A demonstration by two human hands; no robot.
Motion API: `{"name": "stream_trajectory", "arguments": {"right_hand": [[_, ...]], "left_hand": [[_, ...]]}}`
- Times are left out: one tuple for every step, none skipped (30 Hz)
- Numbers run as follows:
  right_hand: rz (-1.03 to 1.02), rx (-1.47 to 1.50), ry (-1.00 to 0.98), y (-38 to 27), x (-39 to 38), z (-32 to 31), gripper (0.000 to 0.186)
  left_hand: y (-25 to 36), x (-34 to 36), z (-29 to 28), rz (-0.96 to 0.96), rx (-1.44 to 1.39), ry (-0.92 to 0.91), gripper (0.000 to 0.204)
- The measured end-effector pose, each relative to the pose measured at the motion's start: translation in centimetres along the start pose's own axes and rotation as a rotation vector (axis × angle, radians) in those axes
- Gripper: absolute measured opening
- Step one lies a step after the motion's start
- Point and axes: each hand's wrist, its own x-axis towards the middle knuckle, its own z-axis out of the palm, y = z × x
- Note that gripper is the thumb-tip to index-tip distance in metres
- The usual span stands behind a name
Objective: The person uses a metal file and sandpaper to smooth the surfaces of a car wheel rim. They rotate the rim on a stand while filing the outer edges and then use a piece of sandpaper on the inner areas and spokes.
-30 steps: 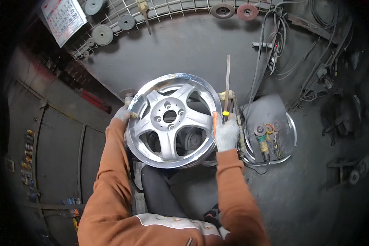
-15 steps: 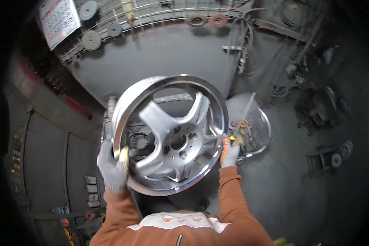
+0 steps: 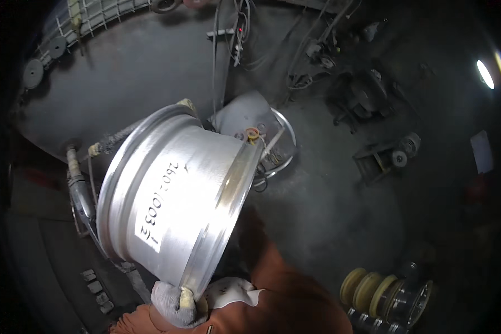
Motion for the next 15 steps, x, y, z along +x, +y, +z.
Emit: {"name": "stream_trajectory", "arguments": {"right_hand": [[0.018,0.009,-0.001,0.6,-0.1,0.7,0.035],[0.011,0.002,0.008,0.6,0.0,0.5,0.035],[0.001,-0.009,0.014,0.5,0.2,0.4,0.035],[-0.004,-0.012,0.015,0.4,0.4,0.5,0.034],[-0.01,-0.014,0.02,0.2,0.4,0.3,0.034],[-0.02,-0.02,0.024,0.0,0.4,0.3,0.034],[-0.028,-0.02,0.025,0.0,0.4,0.6,0.034],[-0.025,-0.02,0.021,0.2,0.2,0.8,0.034],[-0.022,-0.016,0.016,0.6,0.0,1.2,0.033],[-0.014,-0.014,0.008,1.0,-0.4,1.8,0.033],[-0.014,-0.016,-0.005,1.3,-0.7,2.3,0.033],[-0.016,-0.015,-0.017,1.5,-1.0,2.8,0.033],[-0.055,-0.022,-0.013,0.8,-0.9,2.5,0.033],[-0.105,-0.027,-0.011,-0.3,-0.7,2.0,0.033],[-0.138,-0.028,-0.031,-0.8,-0.9,2.3,0.033]], "left_hand": [[0.4,1.3,-1.0,0.022,0.021,-0.01,0.027],[0.2,2.6,-1.6,0.017,-0.003,-0.011,0.027],[-0.1,3.9,-2.3,0.059,-0.009,-0.044,0.028],[-0.3,4.7,-2.6,0.1,-0.003,-0.08,0.031],[-0.4,4.6,-2.3,0.099,-0.013,-0.082,0.031],[-0.4,4.5,-2.0,0.1,-0.002,-0.059,0.031],[-0.4,4.4,-1.9,0.099,0.013,-0.037,0.032],[-0.3,4.4,-1.9,0.09,0.019,-0.04,0.032],[-0.1,4.5,-2.0,0.074,0.018,-0.03,0.03],[0.0,4.4,-2.3,0.053,0.028,-0.024,0.027],[-0.2,3.3,-2.2,0.033,0.057,-0.034,0.027],[-0.8,1.4,-2.0,-0.02,0.072,0.003,0.023],[-1.7,1.2,-2.5,-0.051,0.066,0.047,0.022],[-3.2,0.9,-3.2,-0.071,-0.04,0.077,0.028],[-4.9,3.0,-5.2,-0.108,-0.133,0.107,0.035]]}}
